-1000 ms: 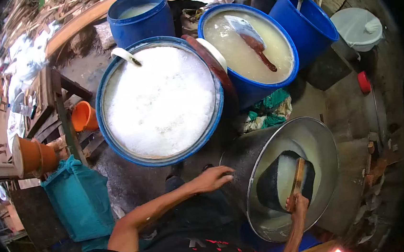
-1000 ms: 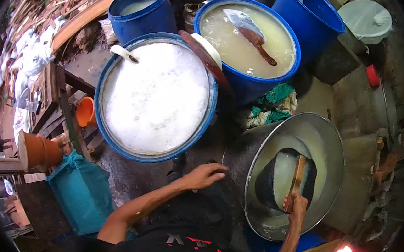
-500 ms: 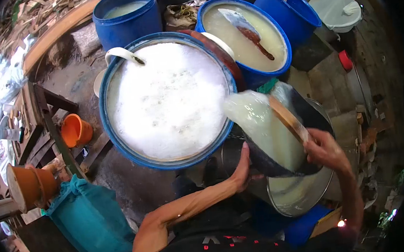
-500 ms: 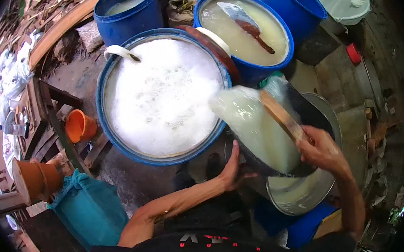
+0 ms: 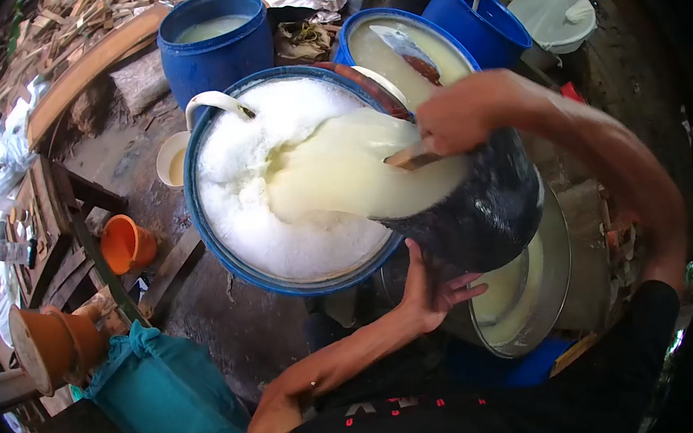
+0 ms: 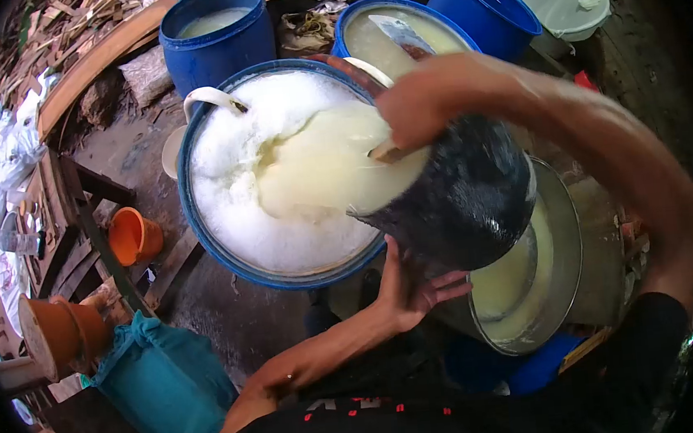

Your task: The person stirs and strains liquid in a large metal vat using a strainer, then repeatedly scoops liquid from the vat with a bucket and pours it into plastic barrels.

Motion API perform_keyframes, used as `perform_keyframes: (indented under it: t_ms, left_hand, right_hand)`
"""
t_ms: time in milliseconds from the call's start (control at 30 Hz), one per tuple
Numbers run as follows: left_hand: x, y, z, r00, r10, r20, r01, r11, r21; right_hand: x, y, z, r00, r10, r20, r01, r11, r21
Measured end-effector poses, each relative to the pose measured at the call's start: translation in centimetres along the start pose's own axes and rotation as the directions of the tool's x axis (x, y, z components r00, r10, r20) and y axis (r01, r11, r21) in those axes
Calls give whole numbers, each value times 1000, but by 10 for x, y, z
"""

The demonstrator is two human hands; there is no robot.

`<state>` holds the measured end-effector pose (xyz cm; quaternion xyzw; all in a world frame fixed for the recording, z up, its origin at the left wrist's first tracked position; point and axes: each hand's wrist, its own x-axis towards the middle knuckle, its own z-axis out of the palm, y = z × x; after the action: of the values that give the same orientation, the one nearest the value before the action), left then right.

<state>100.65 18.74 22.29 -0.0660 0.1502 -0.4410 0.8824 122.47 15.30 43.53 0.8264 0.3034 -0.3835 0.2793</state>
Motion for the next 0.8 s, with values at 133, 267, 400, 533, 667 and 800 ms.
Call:
perform_keyframes:
  t_ms: [133,267,400,533,667,800]
  left_hand:
    - [-2,-2,35,998,27,60,-23,997,-76]
    - [6,-1,52,986,42,160,-32,998,-61]
    - [25,-3,35,994,93,56,-98,992,85]
    - [26,11,7,962,213,-169,-95,847,523]
    - [-12,41,-41,680,652,337,-270,-204,941]
    - [-84,90,-46,256,680,687,283,-732,620]
  right_hand:
    - [23,-32,-66,987,61,148,-42,991,-123]
    - [47,-40,-91,985,55,166,-6,959,-282]
    - [46,-21,-82,991,117,60,-109,985,-132]
    - [19,22,-32,983,165,-83,-169,985,-44]
    - [-42,111,89,961,163,-222,-112,967,228]
    - [-132,140,260,830,497,-251,-46,511,859]
